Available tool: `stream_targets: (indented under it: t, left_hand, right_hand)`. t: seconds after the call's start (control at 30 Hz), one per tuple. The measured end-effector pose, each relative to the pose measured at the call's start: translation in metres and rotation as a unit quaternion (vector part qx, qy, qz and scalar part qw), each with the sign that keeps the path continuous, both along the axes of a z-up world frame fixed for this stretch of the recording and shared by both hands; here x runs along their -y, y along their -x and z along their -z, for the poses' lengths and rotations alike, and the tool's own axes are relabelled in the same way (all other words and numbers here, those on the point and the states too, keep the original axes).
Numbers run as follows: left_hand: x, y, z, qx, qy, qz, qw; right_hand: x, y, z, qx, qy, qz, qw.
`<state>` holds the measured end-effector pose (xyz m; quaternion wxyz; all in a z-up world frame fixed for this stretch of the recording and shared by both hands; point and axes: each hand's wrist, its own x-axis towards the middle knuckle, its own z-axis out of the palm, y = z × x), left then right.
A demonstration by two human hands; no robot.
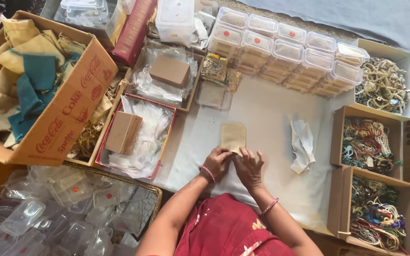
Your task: The person picks up jewelry items from boxes, wipes them with a white cloth, and places them into small plastic bags. They then put the bags into small cardboard boxes and finally into clear plastic containers, stacking them on the table.
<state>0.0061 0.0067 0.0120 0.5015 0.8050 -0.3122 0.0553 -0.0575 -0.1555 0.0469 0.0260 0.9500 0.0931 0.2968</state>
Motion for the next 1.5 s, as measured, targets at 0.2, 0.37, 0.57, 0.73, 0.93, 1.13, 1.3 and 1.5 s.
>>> stream_targets:
  t: [0.2,0.37,0.57,0.73,0.93,1.13,1.3,1.5]
  left_hand:
    - [-0.004,0.005,-0.018,0.008,0.044,-0.013,0.999]
    - [-0.007,0.003,-0.020,0.014,0.047,-0.010,0.999]
    - [-0.001,-0.003,0.002,-0.007,-0.026,-0.067,0.997]
    - [-0.001,-0.002,0.001,-0.034,-0.031,-0.033,0.998]
    - [-0.005,-0.002,-0.001,-0.016,-0.024,-0.032,0.999]
    - [-0.008,-0.002,-0.018,-0.001,-0.016,-0.019,1.000]
    - [-0.008,-0.002,-0.015,-0.023,0.000,-0.006,1.000]
    - [-0.008,-0.001,-0.003,-0.023,-0.004,0.036,0.999]
  right_hand:
    - [0.014,-0.022,0.052,-0.034,-0.124,0.013,0.992]
    - [0.008,-0.010,0.030,-0.083,-0.264,-0.045,0.960]
    - [0.006,-0.028,0.022,-0.069,-0.125,-0.040,0.989]
    - [0.009,-0.041,0.037,-0.146,-0.122,0.015,0.982]
    - [0.000,-0.044,0.004,-0.039,-0.109,-0.075,0.990]
    - [0.013,-0.061,0.046,-0.130,-0.048,-0.028,0.990]
    - [-0.006,-0.056,-0.017,-0.057,-0.084,-0.112,0.989]
    - [0.007,-0.066,0.054,-0.136,-0.052,-0.067,0.987]
